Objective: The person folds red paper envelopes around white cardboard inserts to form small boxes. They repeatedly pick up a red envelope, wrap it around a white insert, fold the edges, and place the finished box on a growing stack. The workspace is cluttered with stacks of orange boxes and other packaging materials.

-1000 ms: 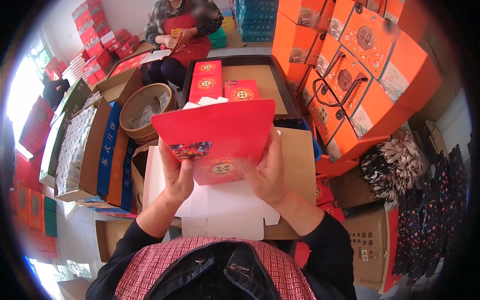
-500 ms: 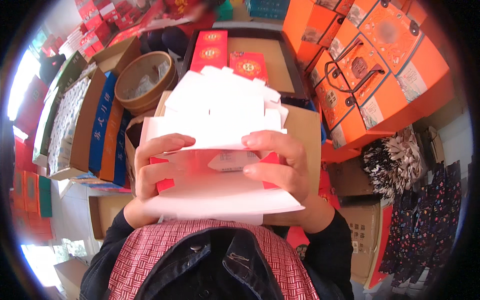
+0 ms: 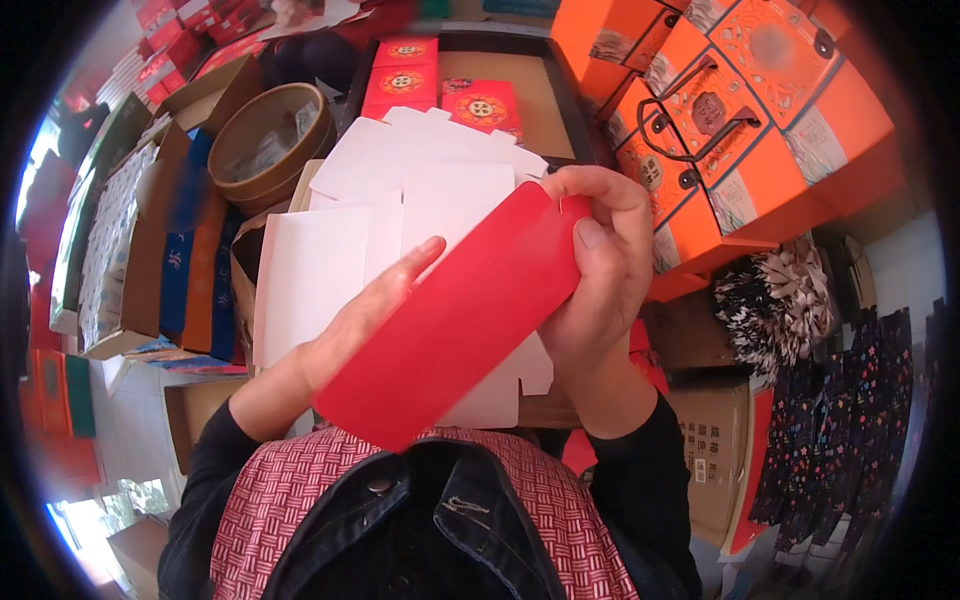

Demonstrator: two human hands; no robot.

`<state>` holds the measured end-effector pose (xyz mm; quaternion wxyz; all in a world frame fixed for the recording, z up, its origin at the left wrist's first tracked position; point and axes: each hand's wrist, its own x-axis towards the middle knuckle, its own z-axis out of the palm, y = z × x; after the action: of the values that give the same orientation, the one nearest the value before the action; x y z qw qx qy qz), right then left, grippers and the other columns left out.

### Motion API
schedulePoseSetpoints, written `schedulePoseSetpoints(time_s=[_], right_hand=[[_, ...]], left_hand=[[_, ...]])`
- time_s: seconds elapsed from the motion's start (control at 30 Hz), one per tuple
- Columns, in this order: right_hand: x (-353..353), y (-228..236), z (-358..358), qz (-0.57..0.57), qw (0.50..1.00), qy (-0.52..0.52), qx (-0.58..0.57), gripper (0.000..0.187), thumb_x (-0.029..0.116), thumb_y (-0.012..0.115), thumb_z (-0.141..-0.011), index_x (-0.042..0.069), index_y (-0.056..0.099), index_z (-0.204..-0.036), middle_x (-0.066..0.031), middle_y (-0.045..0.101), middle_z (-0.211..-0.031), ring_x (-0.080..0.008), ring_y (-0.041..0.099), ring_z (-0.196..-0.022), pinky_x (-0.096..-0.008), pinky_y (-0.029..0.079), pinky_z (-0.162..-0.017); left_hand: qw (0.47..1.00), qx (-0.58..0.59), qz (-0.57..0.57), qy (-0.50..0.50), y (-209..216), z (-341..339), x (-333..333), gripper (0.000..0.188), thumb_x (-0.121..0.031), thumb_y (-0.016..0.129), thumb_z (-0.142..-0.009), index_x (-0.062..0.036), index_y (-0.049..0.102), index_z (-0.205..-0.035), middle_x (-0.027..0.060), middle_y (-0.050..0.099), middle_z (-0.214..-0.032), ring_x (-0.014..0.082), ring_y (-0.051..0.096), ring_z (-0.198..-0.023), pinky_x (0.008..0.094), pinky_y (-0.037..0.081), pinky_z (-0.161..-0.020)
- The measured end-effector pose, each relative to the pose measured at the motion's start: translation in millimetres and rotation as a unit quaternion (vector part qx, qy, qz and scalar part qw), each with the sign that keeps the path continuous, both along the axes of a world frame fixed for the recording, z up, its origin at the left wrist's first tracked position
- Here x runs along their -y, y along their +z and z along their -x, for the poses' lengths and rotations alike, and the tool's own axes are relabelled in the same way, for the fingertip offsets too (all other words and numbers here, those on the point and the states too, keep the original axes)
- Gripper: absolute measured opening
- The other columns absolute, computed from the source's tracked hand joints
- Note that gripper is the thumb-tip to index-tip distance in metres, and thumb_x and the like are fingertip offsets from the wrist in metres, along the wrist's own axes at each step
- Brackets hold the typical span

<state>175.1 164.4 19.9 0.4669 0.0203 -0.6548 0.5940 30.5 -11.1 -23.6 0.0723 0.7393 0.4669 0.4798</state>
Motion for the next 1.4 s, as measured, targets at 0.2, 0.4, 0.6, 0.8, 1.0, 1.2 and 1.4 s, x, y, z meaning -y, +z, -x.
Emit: schedulePoseSetpoints(time_s=[0.2, 0.4, 0.6, 0.8, 1.0, 1.2, 1.4], right_hand=[[8, 6, -20, 0.068, 0.991, -0.041, 0.103, 0.06, 0.033, 0.044, -0.098, -0.007, 0.031, -0.139, -0.0176, 0.045, -0.135, -0.0217, 0.044, -0.124, -0.0341, 0.035, -0.104], [-16, 26, -84, 0.219, 0.947, 0.129, 0.197, 0.072, 0.022, 0.059, -0.086, -0.008, 0.025, -0.143, -0.0173, 0.044, -0.138, -0.0216, 0.047, -0.125, -0.0321, 0.039, -0.102], [-18, 39, -92, 0.222, 0.956, 0.049, 0.187, 0.068, 0.011, 0.055, -0.09, -0.009, 0.02, -0.145, -0.0171, 0.047, -0.135, -0.0188, 0.048, -0.122, -0.0309, 0.041, -0.1], [-28, 36, -89, 0.149, 0.957, -0.003, 0.249, 0.076, 0.014, 0.062, -0.087, -0.009, 0.018, -0.145, -0.0149, 0.052, -0.126, -0.0143, 0.053, -0.108, -0.027, 0.044, -0.092], [-47, 27, -98, 0.27, 0.942, 0.06, 0.191, 0.071, 0.009, 0.047, -0.089, 0.006, 0.015, -0.151, -0.0095, 0.055, -0.121, -0.0111, 0.055, -0.1, -0.0246, 0.046, -0.087], [-42, 25, -97, 0.193, 0.955, -0.001, 0.224, 0.06, 0.0, 0.039, -0.091, 0.008, 0.028, -0.149, -0.0048, 0.052, -0.128, -0.0073, 0.052, -0.106, -0.0236, 0.044, -0.092], [-45, 27, -97, 0.147, 0.951, -0.017, 0.271, 0.048, 0.003, 0.04, -0.095, 0.006, 0.04, -0.143, -0.0035, 0.057, -0.123, -0.007, 0.054, -0.102, -0.0219, 0.043, -0.091]], left_hand=[[0.997, -0.006, -0.011, 0.078, -12, -45, -28, 0.096, -0.02, 0.078, -0.072, 0.0006, 0.021, -0.146, 0.0298, 0.019, -0.15, 0.0488, 0.017, -0.14, 0.0573, 0.019, -0.111], [0.998, -0.028, 0.023, 0.048, -3, -51, -64, 0.118, -0.046, 0.083, -0.059, -0.005, 0.018, -0.149, 0.0293, 0.007, -0.153, 0.0493, 0.005, -0.141, 0.065, 0.013, -0.109], [0.99, -0.106, 0.082, 0.044, -8, -16, -94, 0.144, -0.076, 0.077, -0.04, -0.0074, 0.015, -0.15, 0.0287, 0.007, -0.153, 0.046, 0.009, -0.142, 0.0671, 0.01, -0.108], [0.991, -0.103, 0.09, 0.0, -17, 3, -95, 0.14, -0.064, 0.084, -0.044, -0.0066, 0.014, -0.15, 0.0307, 0.006, -0.152, 0.0512, 0.016, -0.137, 0.0619, 0.02, -0.108], [0.989, -0.102, 0.078, 0.067, -11, -22, -91, 0.127, -0.031, 0.086, -0.047, -0.0056, 0.013, -0.149, 0.0286, 0.024, -0.142, 0.0466, 0.028, -0.128, 0.0555, 0.029, -0.105], [0.991, -0.089, 0.073, 0.072, -17, -29, -91, 0.125, -0.031, 0.085, -0.049, -0.0066, 0.014, -0.149, 0.0274, 0.025, -0.14, 0.0459, 0.027, -0.127, 0.0551, 0.029, -0.105], [0.99, -0.095, 0.073, 0.08, -14, -29, -88, 0.123, -0.033, 0.085, -0.049, -0.0077, 0.017, -0.149, 0.0282, 0.024, -0.14, 0.0465, 0.027, -0.127, 0.0561, 0.029, -0.104]])
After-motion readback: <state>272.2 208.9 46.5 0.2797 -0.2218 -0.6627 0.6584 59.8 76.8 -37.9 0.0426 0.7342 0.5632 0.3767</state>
